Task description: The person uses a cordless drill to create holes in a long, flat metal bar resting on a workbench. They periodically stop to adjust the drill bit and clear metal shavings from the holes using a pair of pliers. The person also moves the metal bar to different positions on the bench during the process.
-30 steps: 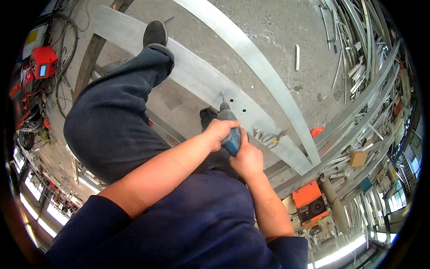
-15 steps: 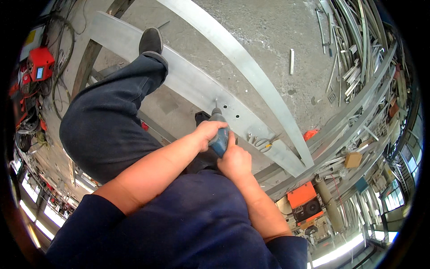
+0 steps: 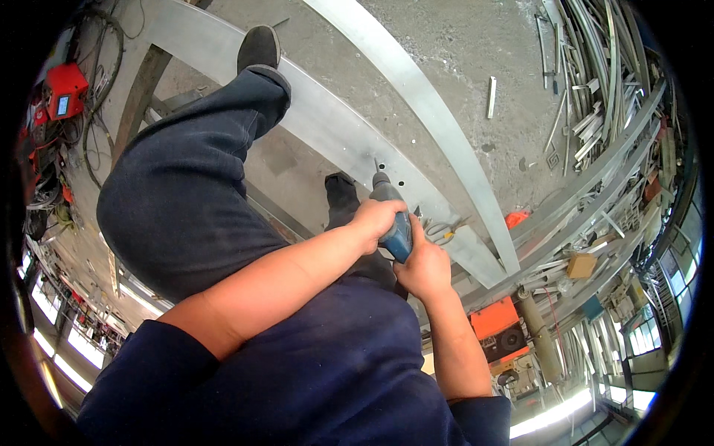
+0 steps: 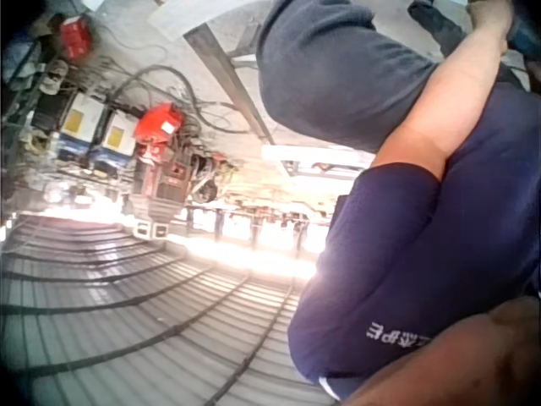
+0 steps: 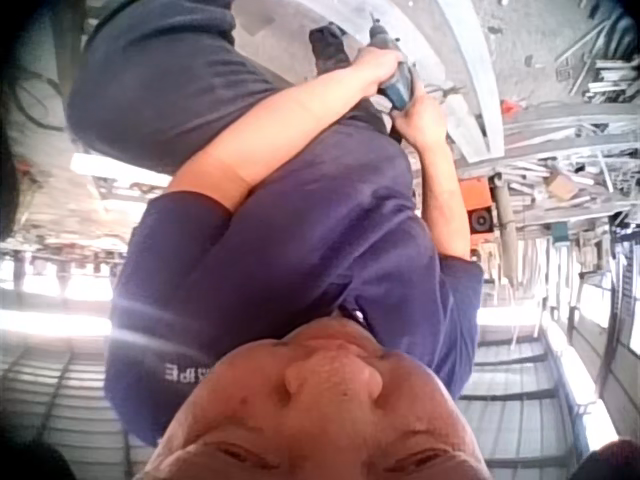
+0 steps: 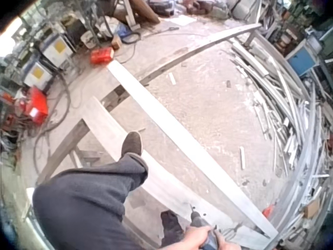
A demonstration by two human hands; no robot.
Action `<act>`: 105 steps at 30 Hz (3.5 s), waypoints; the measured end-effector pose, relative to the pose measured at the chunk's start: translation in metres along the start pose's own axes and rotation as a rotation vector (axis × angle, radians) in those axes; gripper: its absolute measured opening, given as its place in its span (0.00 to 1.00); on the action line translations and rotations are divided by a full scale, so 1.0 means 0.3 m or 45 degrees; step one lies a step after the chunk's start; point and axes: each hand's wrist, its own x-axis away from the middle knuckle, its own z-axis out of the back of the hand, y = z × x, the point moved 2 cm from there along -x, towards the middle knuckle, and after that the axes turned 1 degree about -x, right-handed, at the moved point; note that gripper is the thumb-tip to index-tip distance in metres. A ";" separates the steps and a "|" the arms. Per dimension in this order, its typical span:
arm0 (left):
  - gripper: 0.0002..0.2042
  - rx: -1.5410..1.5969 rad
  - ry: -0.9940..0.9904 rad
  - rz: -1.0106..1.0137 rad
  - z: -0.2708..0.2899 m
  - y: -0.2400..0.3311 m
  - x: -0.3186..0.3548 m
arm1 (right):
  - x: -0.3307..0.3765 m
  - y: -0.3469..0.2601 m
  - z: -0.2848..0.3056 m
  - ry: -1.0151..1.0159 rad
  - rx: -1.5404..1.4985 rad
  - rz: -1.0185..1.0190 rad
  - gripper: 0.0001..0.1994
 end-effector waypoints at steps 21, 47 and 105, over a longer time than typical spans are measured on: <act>0.28 0.062 0.031 -0.017 0.023 0.000 -0.032 | -0.052 0.014 -0.015 0.031 0.009 0.073 0.45; 0.22 0.432 -0.297 0.061 -0.004 0.138 0.030 | -0.204 0.005 0.189 -0.088 0.307 0.229 0.42; 0.19 0.652 -0.417 0.200 0.073 0.119 0.007 | -0.195 -0.169 0.215 -0.206 0.606 0.142 0.39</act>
